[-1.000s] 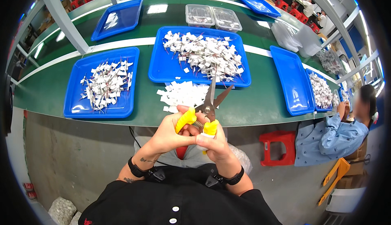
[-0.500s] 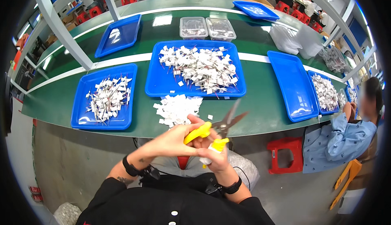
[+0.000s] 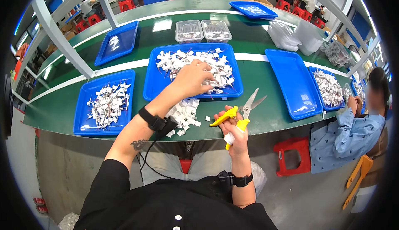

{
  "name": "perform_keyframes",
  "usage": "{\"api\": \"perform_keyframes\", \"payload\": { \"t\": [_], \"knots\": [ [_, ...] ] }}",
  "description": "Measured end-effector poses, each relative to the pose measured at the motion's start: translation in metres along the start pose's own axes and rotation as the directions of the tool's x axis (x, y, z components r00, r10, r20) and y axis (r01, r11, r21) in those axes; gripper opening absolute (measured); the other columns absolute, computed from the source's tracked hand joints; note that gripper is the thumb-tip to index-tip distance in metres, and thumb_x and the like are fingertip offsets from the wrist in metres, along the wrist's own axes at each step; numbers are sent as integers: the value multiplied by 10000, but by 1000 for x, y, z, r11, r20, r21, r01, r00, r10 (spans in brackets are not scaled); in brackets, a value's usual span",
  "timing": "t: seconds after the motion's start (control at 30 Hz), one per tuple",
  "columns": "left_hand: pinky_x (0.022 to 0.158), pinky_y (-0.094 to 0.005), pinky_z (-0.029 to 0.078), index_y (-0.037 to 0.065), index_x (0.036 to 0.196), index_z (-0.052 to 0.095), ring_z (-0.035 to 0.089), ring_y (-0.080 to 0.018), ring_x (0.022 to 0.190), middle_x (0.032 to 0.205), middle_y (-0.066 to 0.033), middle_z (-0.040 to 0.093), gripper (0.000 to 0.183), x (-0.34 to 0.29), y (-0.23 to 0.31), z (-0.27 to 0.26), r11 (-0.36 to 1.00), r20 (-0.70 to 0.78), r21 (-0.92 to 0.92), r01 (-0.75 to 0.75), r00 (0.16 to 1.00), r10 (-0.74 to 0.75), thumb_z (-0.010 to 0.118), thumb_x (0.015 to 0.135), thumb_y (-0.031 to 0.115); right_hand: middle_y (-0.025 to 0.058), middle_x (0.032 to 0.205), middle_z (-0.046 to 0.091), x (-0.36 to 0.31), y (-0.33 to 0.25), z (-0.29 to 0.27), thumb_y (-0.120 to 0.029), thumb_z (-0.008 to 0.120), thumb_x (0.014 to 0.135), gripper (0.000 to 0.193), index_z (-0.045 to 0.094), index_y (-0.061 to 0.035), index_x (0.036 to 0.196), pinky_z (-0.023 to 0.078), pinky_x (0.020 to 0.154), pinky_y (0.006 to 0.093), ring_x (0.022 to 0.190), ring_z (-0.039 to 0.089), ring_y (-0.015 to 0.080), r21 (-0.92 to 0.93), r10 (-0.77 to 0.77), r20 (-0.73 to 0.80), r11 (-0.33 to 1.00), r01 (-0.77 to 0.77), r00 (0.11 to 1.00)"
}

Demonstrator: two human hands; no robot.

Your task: Using scissors to cut small white rectangular pieces from strips of material at a factory workbench.

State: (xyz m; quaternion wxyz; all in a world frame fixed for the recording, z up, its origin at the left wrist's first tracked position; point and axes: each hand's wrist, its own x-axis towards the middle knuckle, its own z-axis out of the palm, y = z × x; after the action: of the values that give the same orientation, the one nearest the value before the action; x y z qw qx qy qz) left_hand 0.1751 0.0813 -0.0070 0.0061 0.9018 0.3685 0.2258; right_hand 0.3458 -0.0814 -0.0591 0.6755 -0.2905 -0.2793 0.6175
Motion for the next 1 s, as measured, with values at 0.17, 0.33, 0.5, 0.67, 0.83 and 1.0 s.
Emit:
{"api": "perform_keyframes", "payload": {
  "t": [0.17,0.33,0.5,0.67,0.83,1.0],
  "knots": [
    [870,-390,504,98,876,722,549,-271,1062,1077,-40,630,180,-28,-23,-21,998,79,-37,51,996,-48,738,744,219,181,1163,565,1,0,-3,-22,545,781,580,408,67,1338,388,1075,467,1155,553,358,-41,29,14,999,-28,999],
    [947,-375,461,89,868,729,513,-280,1133,1158,-65,623,158,-64,-48,-40,990,79,-60,127,989,-122,753,721,140,185,1162,562,2,1,-3,-18,539,779,575,412,66,1334,402,1062,468,1146,555,347,-33,20,30,999,-19,999],
    [973,-384,426,99,838,722,518,-291,1117,1135,-82,622,153,-72,-55,-52,967,-34,-244,76,996,-87,775,706,155,187,1161,557,2,1,-4,-23,540,795,554,416,63,1328,415,1048,460,1126,562,335,-32,18,22,999,-18,1000],
    [859,-407,458,104,808,736,559,-320,950,901,-103,649,105,-50,-29,-50,974,-17,-101,201,979,-204,739,750,191,186,1153,555,0,0,-3,-21,557,815,530,425,53,1323,437,1025,450,1087,580,318,-72,16,7,997,-16,1000],
    [786,-439,489,106,774,743,579,-330,870,802,-119,643,100,-39,-19,-21,971,186,-33,238,956,-228,726,737,197,156,1123,571,-2,1,-1,-18,597,811,484,459,38,1272,446,1014,439,1057,597,302,-106,3,53,994,2,999],
    [782,-402,468,65,766,655,590,-308,845,840,-87,676,112,-53,-22,-31,970,-46,-184,156,985,-167,707,760,164,125,1068,583,-4,0,5,-55,628,788,504,467,26,1259,452,999,432,1040,608,285,-112,52,96,993,-41,994]
  ]
}}
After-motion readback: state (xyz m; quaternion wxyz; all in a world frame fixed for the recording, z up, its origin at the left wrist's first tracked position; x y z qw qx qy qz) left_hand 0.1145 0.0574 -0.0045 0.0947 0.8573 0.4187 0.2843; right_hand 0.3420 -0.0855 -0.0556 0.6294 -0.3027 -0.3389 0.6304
